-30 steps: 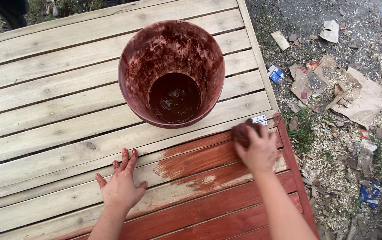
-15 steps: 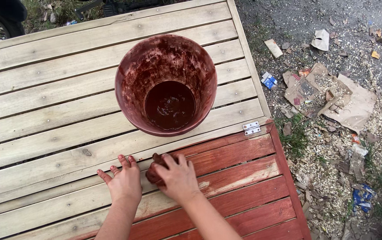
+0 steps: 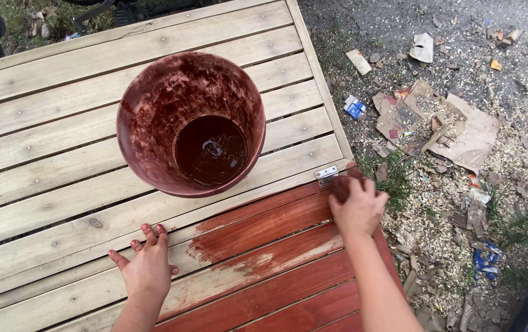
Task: The person wipes a red wood stain onto slatted wooden furniture panels using a cloth, working section by section across the boards. They occasionally dip the cloth into a bucket of stain and continue coating the untreated wood.
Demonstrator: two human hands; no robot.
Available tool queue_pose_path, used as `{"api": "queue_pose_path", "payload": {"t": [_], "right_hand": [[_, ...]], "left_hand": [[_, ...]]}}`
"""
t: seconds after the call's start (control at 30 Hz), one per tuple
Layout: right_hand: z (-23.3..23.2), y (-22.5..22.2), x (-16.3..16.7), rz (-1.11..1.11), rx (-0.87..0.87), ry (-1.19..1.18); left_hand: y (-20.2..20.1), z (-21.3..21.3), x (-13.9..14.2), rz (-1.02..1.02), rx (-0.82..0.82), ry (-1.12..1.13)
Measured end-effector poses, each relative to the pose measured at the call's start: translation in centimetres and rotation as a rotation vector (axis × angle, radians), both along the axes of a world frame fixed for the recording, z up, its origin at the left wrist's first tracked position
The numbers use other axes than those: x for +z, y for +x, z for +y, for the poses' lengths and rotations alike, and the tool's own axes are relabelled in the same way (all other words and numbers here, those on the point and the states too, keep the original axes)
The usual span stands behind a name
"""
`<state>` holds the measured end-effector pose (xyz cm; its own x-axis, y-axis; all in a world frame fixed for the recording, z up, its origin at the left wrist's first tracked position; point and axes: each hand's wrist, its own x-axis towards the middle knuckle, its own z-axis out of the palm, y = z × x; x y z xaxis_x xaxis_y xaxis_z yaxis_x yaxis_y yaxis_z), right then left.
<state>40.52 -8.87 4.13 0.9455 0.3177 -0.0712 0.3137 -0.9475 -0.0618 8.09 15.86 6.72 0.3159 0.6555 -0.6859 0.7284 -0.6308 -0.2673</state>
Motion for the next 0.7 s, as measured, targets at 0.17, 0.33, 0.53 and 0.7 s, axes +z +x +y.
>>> {"api": "queue_pose_path", "payload": {"t": [0.17, 0.33, 0.53, 0.7], "right_hand": [[0.0, 0.6, 1.1, 0.059, 0.378, 0.062], [0.0, 5.1, 1.8, -0.013, 0.131, 0.037], [3.2, -4.6, 3.2, 0.142, 0.333, -0.034], [2.7, -6.9, 3.8, 0.214, 0.733, 0.06]], "left_hand": [[-0.7, 0.0, -0.6, -0.069, 0.062, -0.012], [-1.4, -0.2, -0.3, -0.102, 0.184, -0.078], [-0.6, -0.2, 0.0, -0.035, 0.151, -0.072], [-0.5, -0.3, 0.3, -0.082, 0.221, -0.079]]}}
